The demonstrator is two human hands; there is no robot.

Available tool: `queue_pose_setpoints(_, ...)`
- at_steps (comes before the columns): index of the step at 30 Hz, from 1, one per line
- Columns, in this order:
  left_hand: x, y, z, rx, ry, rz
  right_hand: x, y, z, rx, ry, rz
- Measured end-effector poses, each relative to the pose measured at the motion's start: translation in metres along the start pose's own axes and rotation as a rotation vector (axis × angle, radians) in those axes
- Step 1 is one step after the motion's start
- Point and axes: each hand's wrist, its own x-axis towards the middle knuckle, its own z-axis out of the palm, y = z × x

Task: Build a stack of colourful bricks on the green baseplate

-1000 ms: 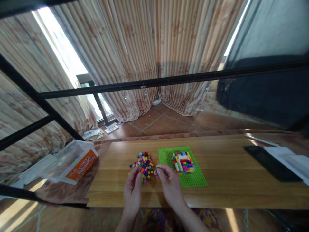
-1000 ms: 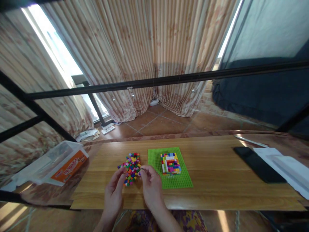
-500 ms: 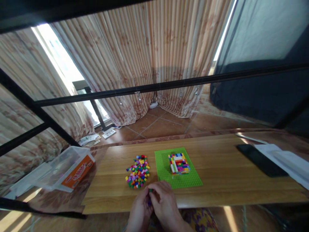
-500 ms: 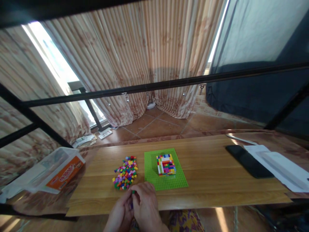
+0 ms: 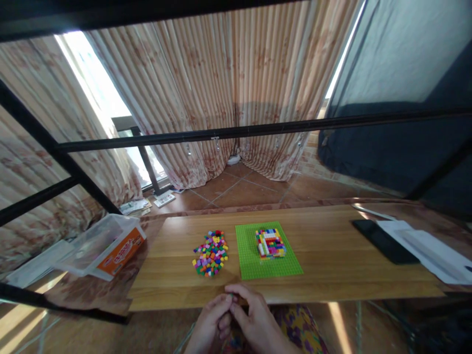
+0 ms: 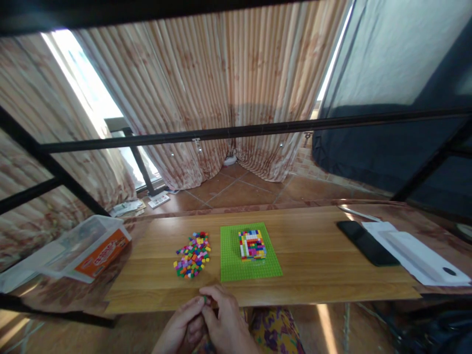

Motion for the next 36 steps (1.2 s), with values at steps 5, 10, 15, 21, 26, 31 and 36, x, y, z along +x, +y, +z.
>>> queue_pose_setpoints(5,-0.007,0.004,-0.001,0.077,-0.076,0.026,-0.001,-0.005,-0.005,0.156,-0.088,0.045)
queue_pose_setpoints(10,-0.012,0.007,0.006,0.082,-0.097,0.079,0.001,-0.007,0.002,0.329,-0.011,0.2)
queue_pose_setpoints(15,-0.018,0.011,0.011,0.079,-0.1,0.074,-0.002,-0.012,0.007,0.427,0.07,0.246)
queue_pose_setpoints(21,-0.013,0.013,0.014,0.101,-0.117,0.062,-0.003,-0.011,0.002,0.348,0.179,0.214)
queue_pose_setpoints(26,-0.008,0.02,0.012,0.124,-0.153,0.071,0.02,-0.001,-0.035,0.08,0.411,0.081)
queue_pose_setpoints(31,-0.001,0.021,0.003,0.17,-0.105,0.075,0.056,0.01,-0.087,-0.09,0.482,0.042)
queue_pose_setpoints(36,0.024,0.025,0.016,0.323,-0.059,0.149,0.099,0.021,-0.116,-0.257,0.413,0.031)
